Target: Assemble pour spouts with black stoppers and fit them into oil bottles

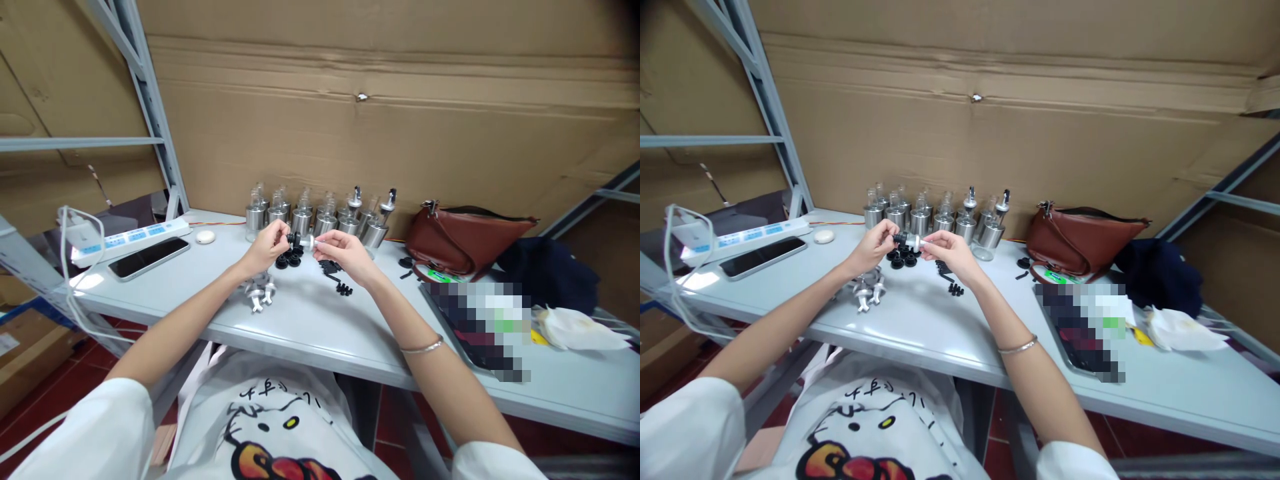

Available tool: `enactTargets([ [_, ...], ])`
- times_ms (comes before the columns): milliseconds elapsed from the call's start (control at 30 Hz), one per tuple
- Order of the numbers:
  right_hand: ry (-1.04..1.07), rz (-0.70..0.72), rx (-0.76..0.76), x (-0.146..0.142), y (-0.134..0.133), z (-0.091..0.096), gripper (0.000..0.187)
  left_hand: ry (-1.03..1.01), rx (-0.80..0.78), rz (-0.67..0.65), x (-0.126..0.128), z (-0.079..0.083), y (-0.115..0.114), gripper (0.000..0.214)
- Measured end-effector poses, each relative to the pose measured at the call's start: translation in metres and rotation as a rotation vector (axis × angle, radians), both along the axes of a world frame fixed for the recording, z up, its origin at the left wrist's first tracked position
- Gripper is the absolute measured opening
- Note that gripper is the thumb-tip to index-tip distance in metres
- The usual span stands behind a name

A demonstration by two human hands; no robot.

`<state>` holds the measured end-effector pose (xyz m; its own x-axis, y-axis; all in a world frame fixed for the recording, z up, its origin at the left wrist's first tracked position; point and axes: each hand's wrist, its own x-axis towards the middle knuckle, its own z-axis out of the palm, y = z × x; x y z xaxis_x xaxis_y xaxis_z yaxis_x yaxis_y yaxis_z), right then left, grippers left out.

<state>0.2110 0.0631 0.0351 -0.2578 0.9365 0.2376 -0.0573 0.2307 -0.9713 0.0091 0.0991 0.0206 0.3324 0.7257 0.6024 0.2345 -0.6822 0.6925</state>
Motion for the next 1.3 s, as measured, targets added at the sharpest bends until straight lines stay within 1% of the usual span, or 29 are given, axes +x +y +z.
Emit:
enactTargets([
  [133,0.015,-0.012,-0.01,-0.002,-0.001,0.0,0.035,-0.009,0.021,-0.012,0.002,0.0,-0.003,0.008],
  [267,0.02,-0.005,-0.001,-0.001,0.0,0.0,0.033,0.042,0.046,-0.013,0.003,0.004,-0.011,0.007],
  [400,0.024,-0.006,-0.009,0.0,-0.001,0.0,0.032,0.072,0.013,-0.025,0.004,0.008,-0.016,0.005],
  [600,0.045,0.017,-0.024,0.0,-0.001,0.0,0.032,0.015,-0.027,-0.086,0.002,0.007,-0.017,0.009],
  [700,0.056,0.017,-0.024,0.001,0.0,-0.001,0.031,-0.023,-0.055,-0.139,0.001,0.008,-0.017,0.014],
  [833,0.091,0.073,-0.05,0.002,0.0,-0.002,0.032,-0.047,-0.058,-0.181,0.002,0.009,-0.017,0.025],
  [933,0.106,0.101,-0.068,0.002,-0.001,-0.002,0.033,0.002,-0.153,-0.257,0.002,0.009,-0.017,0.04],
  [1000,0.105,0.098,-0.071,0.003,-0.001,-0.002,0.032,0.046,-0.2,-0.299,0.003,0.008,-0.017,0.046],
  [1133,0.108,0.117,-0.09,0.003,-0.002,-0.001,0.031,0.076,-0.234,-0.329,0.002,0.008,-0.017,0.052],
  [1300,0.104,0.143,-0.105,0.002,-0.003,0.0,0.031,0.031,-0.24,-0.36,0.004,0.007,-0.017,0.055],
])
